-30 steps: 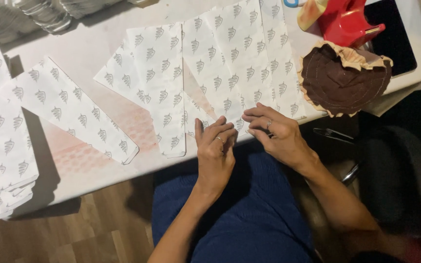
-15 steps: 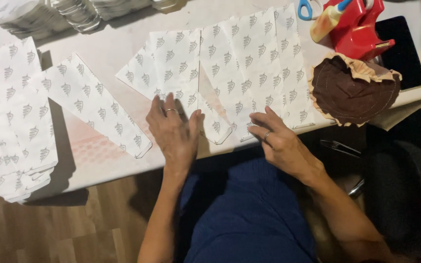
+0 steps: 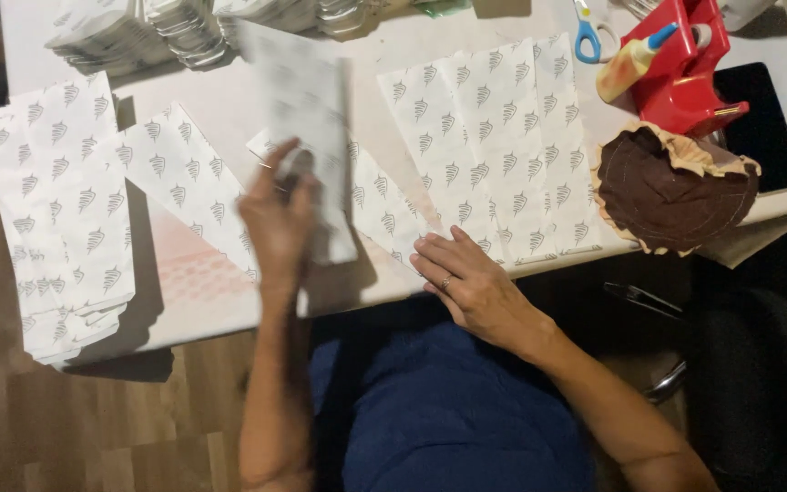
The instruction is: Applying glue to the ends of paper packaging strips arranged on a work surface.
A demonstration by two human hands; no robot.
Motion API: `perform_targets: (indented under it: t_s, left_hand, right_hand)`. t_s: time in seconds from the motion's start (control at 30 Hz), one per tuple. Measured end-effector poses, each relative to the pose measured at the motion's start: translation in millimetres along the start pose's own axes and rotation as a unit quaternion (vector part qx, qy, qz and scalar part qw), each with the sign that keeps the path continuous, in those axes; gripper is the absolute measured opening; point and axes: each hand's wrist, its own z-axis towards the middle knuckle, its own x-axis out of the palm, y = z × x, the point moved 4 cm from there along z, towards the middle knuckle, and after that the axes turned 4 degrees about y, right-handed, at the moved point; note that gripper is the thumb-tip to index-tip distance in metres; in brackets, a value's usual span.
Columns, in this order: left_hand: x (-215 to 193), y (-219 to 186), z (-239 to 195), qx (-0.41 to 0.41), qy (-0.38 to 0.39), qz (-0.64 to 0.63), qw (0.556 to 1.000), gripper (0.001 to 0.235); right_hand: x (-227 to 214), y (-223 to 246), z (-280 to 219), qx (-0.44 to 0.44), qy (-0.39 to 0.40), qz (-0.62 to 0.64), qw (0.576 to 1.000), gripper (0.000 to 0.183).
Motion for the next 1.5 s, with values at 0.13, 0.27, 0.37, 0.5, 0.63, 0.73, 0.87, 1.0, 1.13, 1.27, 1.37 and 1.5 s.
perform_targets:
  t_s: [0.13,0.27,0.37,0.5,0.63,0.73,0.87,1.0,1.13,1.27,1.37,1.5]
  left_hand:
    - [-67,12,39,0.085,-0.143,0.025,0.986,0.029]
    - [-71,-2,29,0.147,-0.129,0.021,0.981,0.023]
    - [-45,6,8,0.102,-0.063,0.019,0.993,0.030]
    - [-11,58,-20,0.045,-0.091,0.259,0.961,0.050]
    - [25,20,-62,0.185,-0.178,0.338,0.905,0.049]
    - [58,-6,-94,0.269,-0.064,0.221,0.935,0.033]
    - [85,-13,-106,0.208,0.029,0.254,0.944,0.053]
    - [90,-8,-103,0.212,0.086,0.224,0.947,0.057]
    - [90,-7,-89,0.221,0.137,0.192,0.946,0.055]
    - [93,-3,-87,0.249,0.153,0.179,0.940,0.056]
    - [94,-5,-87,0.252,0.149,0.185,0.938,0.054]
    - [93,-5,-92,0.246,0.134,0.181,0.943,0.054]
  right_hand:
    - [-5,1,2,0.000,-0.010,0.001,1.000,0.037]
    - [1,9,2,-0.015,-0.008,0.014,1.000,0.038]
    - [12,20,-1,0.006,-0.045,-0.038,0.998,0.038]
    - [15,33,-5,0.006,-0.076,-0.068,0.995,0.043]
    - [4,19,-1,0.024,-0.078,-0.023,0.996,0.043]
    - [-11,6,-5,0.039,-0.102,-0.055,0.992,0.039]
    - [-19,-18,-18,0.096,-0.116,-0.082,0.985,0.036]
    - [-14,-25,-27,0.106,-0.105,-0.100,0.984,0.037]
    - [-10,-27,-27,0.109,-0.115,-0.093,0.983,0.035]
    - [-7,-26,-29,0.110,-0.116,-0.100,0.982,0.037]
    - [-8,-26,-28,0.113,-0.117,-0.101,0.982,0.037]
    - [-13,-24,-23,0.114,-0.124,-0.072,0.983,0.036]
